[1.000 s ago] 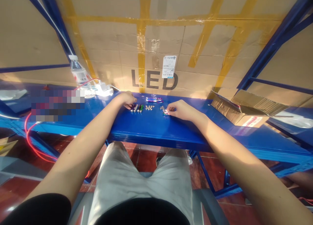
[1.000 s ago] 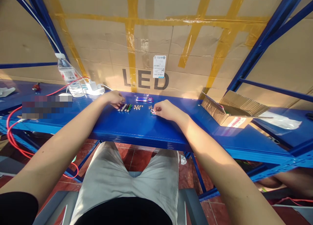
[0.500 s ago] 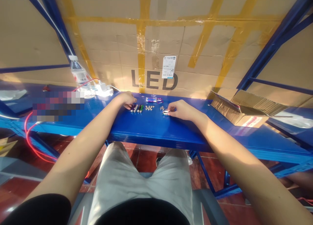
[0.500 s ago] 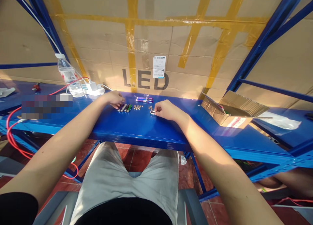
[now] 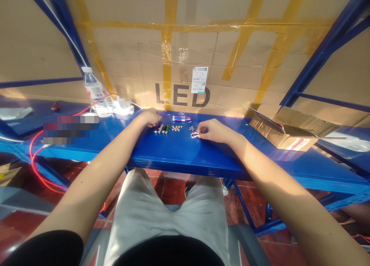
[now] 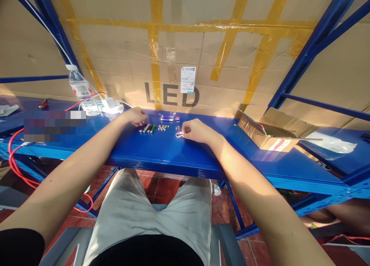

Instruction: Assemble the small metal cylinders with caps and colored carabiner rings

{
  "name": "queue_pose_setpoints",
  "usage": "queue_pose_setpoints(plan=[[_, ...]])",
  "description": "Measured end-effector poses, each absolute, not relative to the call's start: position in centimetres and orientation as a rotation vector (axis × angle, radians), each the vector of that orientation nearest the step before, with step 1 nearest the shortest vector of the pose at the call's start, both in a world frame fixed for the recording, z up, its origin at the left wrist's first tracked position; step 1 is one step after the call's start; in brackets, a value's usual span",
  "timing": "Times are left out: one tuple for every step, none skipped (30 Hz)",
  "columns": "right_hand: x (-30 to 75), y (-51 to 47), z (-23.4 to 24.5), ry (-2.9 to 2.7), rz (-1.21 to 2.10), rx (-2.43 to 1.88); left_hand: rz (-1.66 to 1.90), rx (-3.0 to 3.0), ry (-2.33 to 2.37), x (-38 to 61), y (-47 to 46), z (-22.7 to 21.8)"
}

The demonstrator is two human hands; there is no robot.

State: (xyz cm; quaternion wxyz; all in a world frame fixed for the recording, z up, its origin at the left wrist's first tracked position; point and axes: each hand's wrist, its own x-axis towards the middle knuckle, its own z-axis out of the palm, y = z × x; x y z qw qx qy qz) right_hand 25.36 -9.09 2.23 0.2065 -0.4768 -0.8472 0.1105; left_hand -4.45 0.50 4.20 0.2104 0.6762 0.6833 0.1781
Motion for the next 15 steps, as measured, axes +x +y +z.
queue_pose_setpoints(plan=[[25.4, -9.0, 2.2, -2.364, 0.302, -1.323, 0.518, 1.934, 1.901, -4.5, 0.6, 4.1], [25.4, -9.0, 2.2, -2.364, 0.29, -1.313, 0.56, 2.009, 1.887, -4.4, 0.7, 3.9], [25.5, -8.9, 2.2, -2.358, 0.272, -1.296, 0.619, 2.101, 1.846, -4.3, 0.7, 3.7], [25.5, -8.9, 2.2, -2.342, 0.245, -1.279, 0.686, 2.199, 1.773, -4.1, 0.6, 3.5], [25.6, -8.8, 2.3, -2.318, 0.213, -1.263, 0.744, 2.29, 1.672, -3.7, 0.6, 3.2], [25.7, -8.7, 2.4, -2.285, 0.178, -1.251, 0.781, 2.366, 1.562, -3.3, 0.6, 3.0], [25.9, -8.7, 2.5, -2.246, 0.145, -1.243, 0.788, 2.427, 1.462, -2.8, 0.6, 2.8], [26.0, -8.6, 2.6, -2.205, 0.117, -1.24, 0.766, 2.479, 1.391, -2.2, 0.8, 2.6], [26.2, -8.5, 2.7, -2.165, 0.098, -1.24, 0.728, 2.529, 1.347, -1.7, 1.0, 2.4], [26.4, -8.3, 2.7, -2.132, 0.089, -1.24, 0.69, 2.582, 1.307, -1.1, 1.3, 2.3], [26.6, -8.2, 2.7, -2.105, 0.091, -1.24, 0.651, 2.639, 1.267, -0.6, 1.7, 2.3], [26.7, -8.0, 2.7, -2.084, 0.101, -1.244, 0.607, 2.699, 1.225, -0.1, 2.2, 2.3], [26.9, -7.9, 2.6, -2.069, 0.114, -1.248, 0.562, 2.754, 1.184, 0.3, 2.6, 2.3], [27.0, -7.8, 2.5, -2.057, 0.124, -1.251, 0.519, 2.798, 1.155, 0.7, 3.1, 2.4], [27.0, -7.7, 2.5, -2.048, 0.131, -1.252, 0.481, 2.831, 1.142, 1.1, 3.4, 2.4]])
